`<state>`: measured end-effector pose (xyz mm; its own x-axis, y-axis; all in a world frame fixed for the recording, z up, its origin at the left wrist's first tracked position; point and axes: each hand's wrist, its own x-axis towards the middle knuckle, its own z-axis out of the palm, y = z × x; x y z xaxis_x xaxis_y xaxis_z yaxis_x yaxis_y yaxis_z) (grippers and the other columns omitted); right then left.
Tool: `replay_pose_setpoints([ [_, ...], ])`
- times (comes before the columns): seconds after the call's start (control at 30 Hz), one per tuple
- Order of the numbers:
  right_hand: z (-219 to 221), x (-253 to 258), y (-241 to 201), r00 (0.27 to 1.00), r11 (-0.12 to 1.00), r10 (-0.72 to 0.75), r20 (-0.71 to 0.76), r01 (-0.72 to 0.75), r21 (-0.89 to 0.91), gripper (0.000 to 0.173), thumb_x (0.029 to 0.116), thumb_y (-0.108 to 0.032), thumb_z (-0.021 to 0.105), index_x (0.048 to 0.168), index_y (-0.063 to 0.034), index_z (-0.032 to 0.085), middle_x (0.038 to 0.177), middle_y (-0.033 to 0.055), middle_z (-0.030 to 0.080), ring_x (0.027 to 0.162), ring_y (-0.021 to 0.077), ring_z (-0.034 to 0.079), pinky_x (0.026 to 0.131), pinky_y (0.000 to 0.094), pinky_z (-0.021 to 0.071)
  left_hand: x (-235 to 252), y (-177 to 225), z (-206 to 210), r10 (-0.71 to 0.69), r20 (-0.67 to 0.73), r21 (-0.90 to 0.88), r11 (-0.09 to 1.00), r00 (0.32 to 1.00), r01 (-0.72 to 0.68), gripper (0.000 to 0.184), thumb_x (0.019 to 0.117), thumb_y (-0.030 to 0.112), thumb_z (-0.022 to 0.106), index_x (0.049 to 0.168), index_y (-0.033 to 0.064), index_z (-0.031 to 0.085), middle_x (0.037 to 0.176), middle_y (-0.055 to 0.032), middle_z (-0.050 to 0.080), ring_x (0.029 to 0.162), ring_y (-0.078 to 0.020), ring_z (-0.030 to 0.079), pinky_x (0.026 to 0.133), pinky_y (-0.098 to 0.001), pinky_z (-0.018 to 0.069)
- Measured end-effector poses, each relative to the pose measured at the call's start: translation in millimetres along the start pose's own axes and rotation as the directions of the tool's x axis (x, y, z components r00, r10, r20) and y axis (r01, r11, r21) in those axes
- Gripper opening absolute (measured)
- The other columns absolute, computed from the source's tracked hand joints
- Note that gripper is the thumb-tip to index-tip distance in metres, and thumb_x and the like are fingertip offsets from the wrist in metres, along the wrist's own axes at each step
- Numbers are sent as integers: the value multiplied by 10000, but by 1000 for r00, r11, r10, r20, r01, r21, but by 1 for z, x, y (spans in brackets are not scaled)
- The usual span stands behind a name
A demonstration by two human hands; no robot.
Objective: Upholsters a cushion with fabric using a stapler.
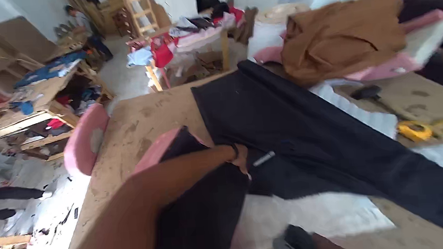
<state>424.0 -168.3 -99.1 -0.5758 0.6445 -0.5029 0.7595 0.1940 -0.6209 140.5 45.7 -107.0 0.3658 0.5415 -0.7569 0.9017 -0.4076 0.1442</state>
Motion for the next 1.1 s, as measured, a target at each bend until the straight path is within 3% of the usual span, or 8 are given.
replay_pose_setpoints([
  [0.07,35,3,3,992,956,5,-124,32,293,458,1005,-348,612,1280,18,603,1156,198,670,998,332,700,902,555,569,18,-4,-1,37,39,-9,999,999,-36,524,877,453,791,1029,-44,733,1075,-241,709,1055,-396,673,926,-660,508],
  [0.17,70,23,10,911,662,230,-342,111,742,246,1022,-197,548,1138,0,641,754,105,718,599,240,704,594,445,625,33,-16,-1,58,58,-98,994,997,-52,482,895,439,779,969,-35,734,963,-214,715,947,-370,684,871,-646,523],
  [0.27,62,50,0,842,486,372,-390,181,855,271,1055,-234,505,1204,-55,644,928,87,765,584,238,698,548,420,628,33,-20,-3,42,85,-174,984,996,-27,438,896,410,787,949,-19,720,891,-176,697,860,-317,665,813,-592,533],
  [0.43,30,92,-5,846,559,367,-387,132,819,315,1056,-387,512,1129,-112,647,756,18,715,558,190,687,519,365,621,40,-21,-4,79,100,-154,986,992,-63,409,914,428,765,887,22,723,797,-127,679,760,-270,650,735,-548,543],
  [0.67,22,112,-7,873,607,373,-314,27,794,288,1053,-383,504,1091,-152,672,703,-15,692,546,149,672,512,323,603,39,-19,-4,14,95,-87,996,995,-5,417,917,501,732,914,84,729,824,-98,688,811,-276,665,760,-577,544],
  [0.8,19,113,-14,874,689,374,-310,-38,724,266,1052,-411,513,1091,-180,639,680,-45,665,561,113,665,534,315,596,19,-17,-7,104,-60,-71,992,993,-108,312,930,445,736,1016,145,739,939,-47,722,888,-233,695,814,-559,574],
  [0.9,19,115,-17,873,711,383,-303,-69,700,267,1048,-414,522,1091,-170,621,682,-44,655,561,111,664,544,321,606,-8,-14,-3,281,-125,200,946,951,-254,199,923,396,749,1042,237,760,1170,47,689,1076,-165,663,899,-501,582],
  [1.1,17,116,-13,882,711,374,-285,-76,699,272,1053,-427,509,1118,-172,578,691,-57,663,579,94,677,572,308,616,-27,8,15,237,-222,520,849,946,-91,145,984,281,656,1036,162,719,1202,4,663,1123,-230,621,896,-478,515],
])
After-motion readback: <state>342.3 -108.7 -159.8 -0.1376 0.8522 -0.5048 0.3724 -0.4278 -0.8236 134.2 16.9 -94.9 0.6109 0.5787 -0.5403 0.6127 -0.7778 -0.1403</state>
